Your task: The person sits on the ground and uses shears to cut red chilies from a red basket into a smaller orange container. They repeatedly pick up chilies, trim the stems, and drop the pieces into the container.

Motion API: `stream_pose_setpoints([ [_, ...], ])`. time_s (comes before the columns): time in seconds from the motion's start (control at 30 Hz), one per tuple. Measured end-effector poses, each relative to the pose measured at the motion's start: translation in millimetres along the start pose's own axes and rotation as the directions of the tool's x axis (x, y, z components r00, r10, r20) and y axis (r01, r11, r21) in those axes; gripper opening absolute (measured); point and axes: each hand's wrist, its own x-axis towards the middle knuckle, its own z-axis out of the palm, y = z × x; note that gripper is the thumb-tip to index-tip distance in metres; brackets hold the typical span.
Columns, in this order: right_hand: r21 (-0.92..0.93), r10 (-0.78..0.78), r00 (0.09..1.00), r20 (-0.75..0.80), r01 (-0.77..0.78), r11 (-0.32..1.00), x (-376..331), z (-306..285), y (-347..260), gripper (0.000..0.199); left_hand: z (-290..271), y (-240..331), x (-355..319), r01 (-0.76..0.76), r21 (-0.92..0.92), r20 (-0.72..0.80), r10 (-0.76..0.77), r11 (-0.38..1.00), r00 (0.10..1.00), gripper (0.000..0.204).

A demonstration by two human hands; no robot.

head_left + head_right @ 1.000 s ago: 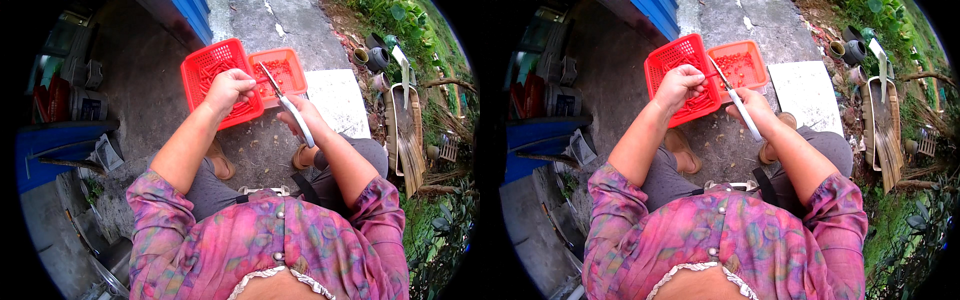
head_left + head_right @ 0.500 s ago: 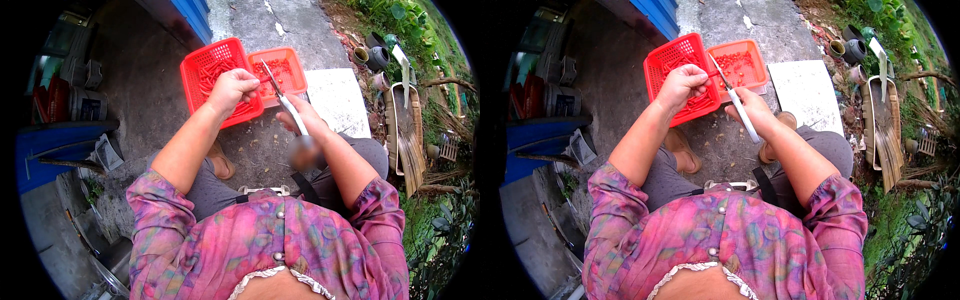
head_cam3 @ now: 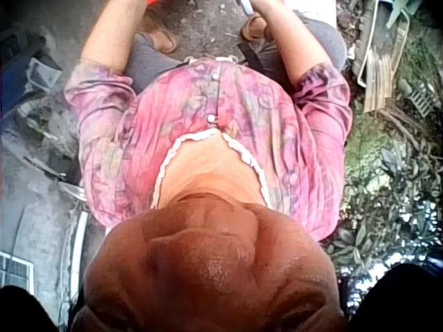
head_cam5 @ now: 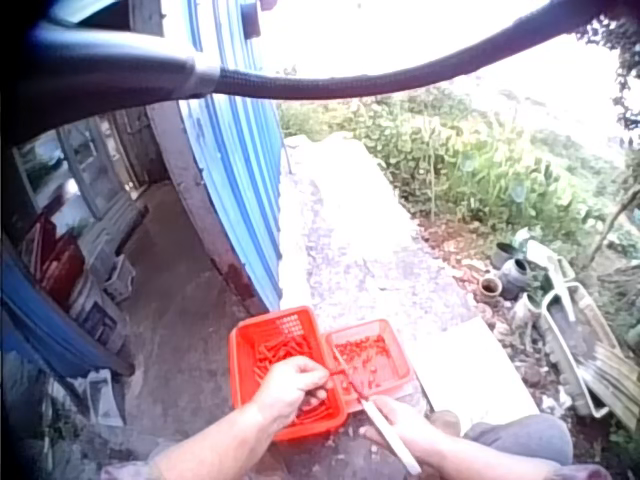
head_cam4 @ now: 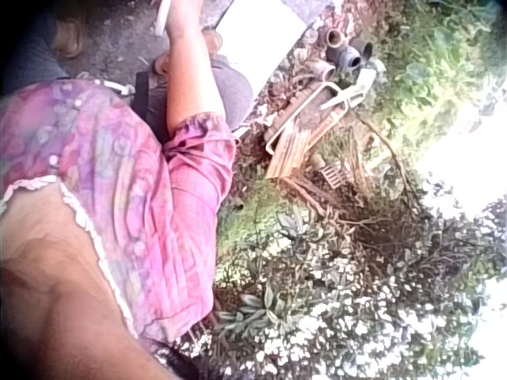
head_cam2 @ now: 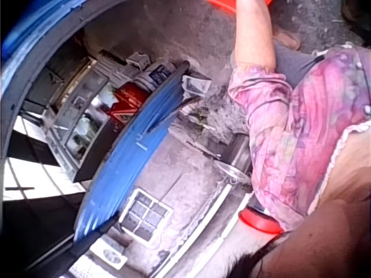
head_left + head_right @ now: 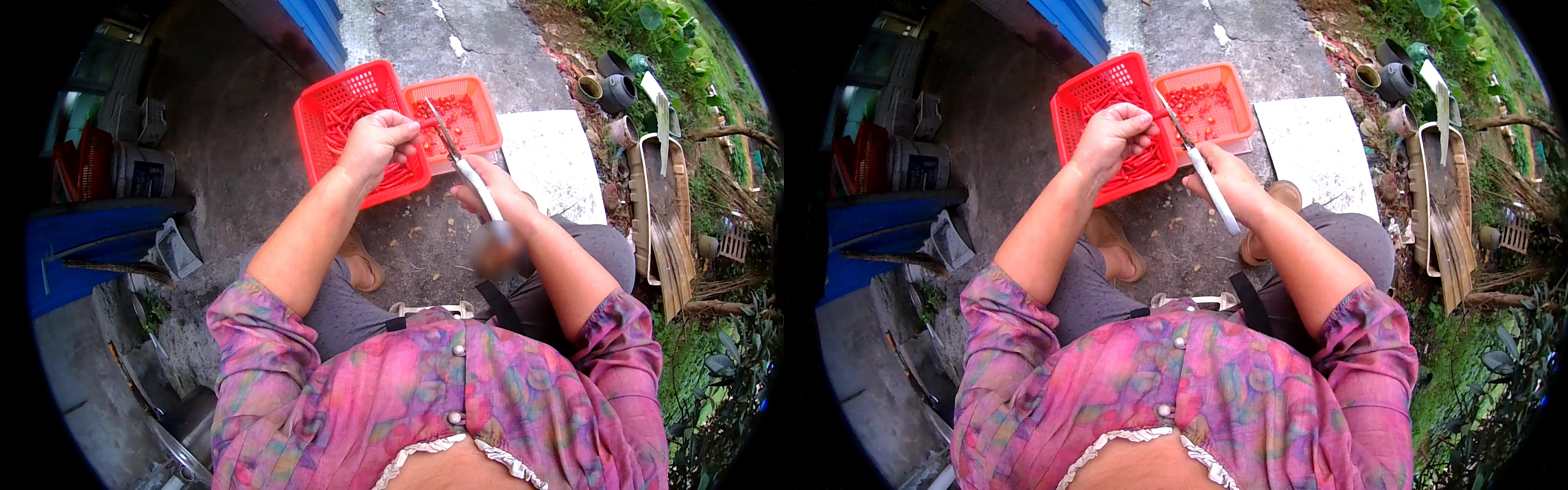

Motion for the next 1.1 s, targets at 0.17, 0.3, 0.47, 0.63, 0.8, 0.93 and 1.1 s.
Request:
stream_pose_setpoints([
  [0.17, -0.048, 0.025, 0.998, -0.055, -0.028, 0.998, -5, 1, -12, 0.034, 6, -1, -4, 0.015, 0.029, 0.031, -0.016, 0.999, 0.999, 0.006],
  [0.3, -0.050, 0.044, 0.996, -0.075, -0.048, 0.998, -8, 0, -17, 0.033, 5, 4, -4, 0.027, 0.113, 0.029, -0.031, 0.993, 0.999, 0.007],
  [0.47, -0.054, 0.070, 0.993, -0.091, -0.075, 0.996, -9, 1, -20, 0.028, 3, 6, -5, 0.003, 0.238, 0.029, -0.010, 0.971, 1.000, 0.010],
  [0.63, 0.074, 0.088, 0.995, -0.054, -0.084, 0.994, -6, -3, -13, 0.022, -3, 5, -1, -0.057, 0.211, -0.025, 0.064, 0.976, 0.998, 0.010],
  [0.8, -0.109, -0.078, 0.994, -0.082, 0.069, 0.992, -3, -1, -1, 0.029, 4, 7, -4, -0.050, 0.217, 0.033, 0.044, 0.975, 0.999, 0.009],
  [0.93, -0.178, -0.065, 0.993, -0.095, 0.047, 0.983, -7, 1, -10, 0.035, 4, 6, -6, -0.085, 0.285, 0.131, 0.049, 0.955, 0.990, 0.009],
  [1.1, -0.090, 0.106, 0.994, -0.034, -0.108, 0.990, -9, -1, -18, 0.036, 0, 5, -3, -0.038, 0.291, 0.071, 0.018, 0.956, 0.997, 0.011],
])
